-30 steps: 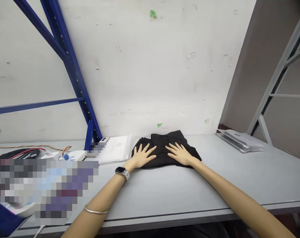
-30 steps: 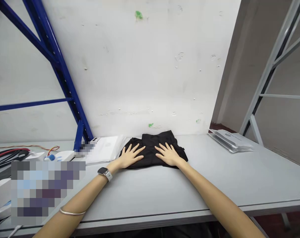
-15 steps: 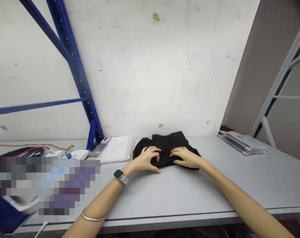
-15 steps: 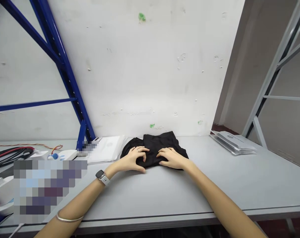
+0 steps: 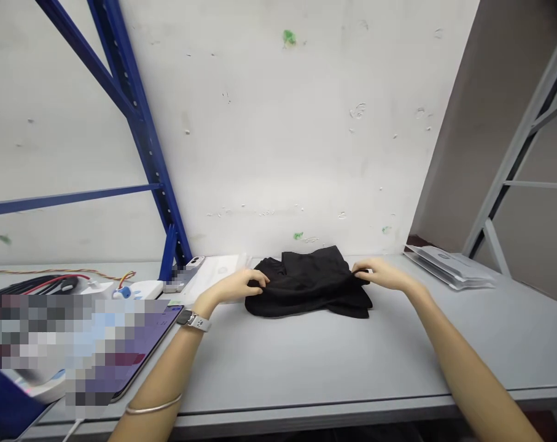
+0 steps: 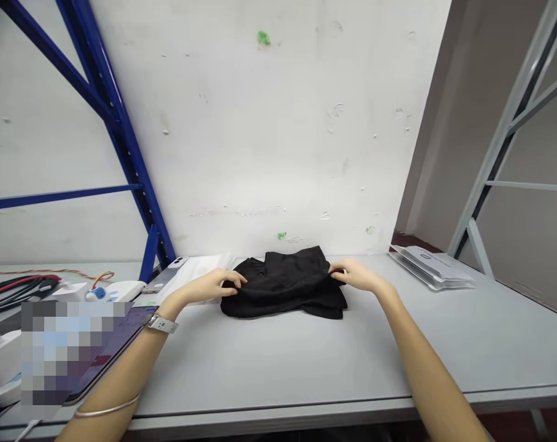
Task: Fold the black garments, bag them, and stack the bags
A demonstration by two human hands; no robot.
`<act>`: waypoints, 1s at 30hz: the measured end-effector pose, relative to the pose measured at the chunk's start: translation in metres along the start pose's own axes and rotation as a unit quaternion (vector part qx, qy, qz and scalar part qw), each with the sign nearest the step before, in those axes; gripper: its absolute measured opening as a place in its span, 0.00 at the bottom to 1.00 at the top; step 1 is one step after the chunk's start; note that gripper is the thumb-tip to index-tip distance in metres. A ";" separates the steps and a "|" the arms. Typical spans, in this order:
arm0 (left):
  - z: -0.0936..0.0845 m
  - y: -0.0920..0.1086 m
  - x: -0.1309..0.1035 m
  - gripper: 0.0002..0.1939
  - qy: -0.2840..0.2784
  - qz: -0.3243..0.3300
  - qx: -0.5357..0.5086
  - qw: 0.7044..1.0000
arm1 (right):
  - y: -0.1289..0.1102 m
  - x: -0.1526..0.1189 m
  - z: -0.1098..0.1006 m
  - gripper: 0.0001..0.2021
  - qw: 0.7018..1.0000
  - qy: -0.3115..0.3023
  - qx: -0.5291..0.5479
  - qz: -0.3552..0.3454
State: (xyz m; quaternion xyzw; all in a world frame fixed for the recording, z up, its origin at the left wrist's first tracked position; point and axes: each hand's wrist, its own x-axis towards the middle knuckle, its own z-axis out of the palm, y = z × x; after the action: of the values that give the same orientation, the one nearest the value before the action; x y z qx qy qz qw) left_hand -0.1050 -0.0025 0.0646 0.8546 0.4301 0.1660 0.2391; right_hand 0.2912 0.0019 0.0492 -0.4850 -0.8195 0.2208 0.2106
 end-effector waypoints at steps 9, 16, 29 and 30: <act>-0.038 0.014 -0.031 0.13 -0.001 -0.021 -0.156 0.988 | -0.009 -0.032 -0.033 0.14 0.977 -0.081 0.196 -0.013; -0.025 0.002 -0.013 0.15 -0.012 -0.034 -0.084 0.996 | -0.002 -0.021 -0.024 0.15 0.968 -0.139 0.208 0.017; 0.022 -0.020 0.030 0.15 0.372 -0.025 0.169 0.913 | 0.030 0.037 0.034 0.28 0.908 0.404 -0.109 0.035; 0.020 -0.016 0.027 0.14 0.337 -0.016 0.166 0.927 | 0.024 0.036 0.038 0.27 0.914 0.388 -0.117 0.021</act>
State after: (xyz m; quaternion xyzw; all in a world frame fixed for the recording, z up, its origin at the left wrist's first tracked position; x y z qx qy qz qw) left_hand -0.0901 0.0227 0.0408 0.7687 0.5207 0.3662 -0.0620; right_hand 0.2709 0.0384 0.0094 -0.5707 -0.6831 -0.0773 0.4490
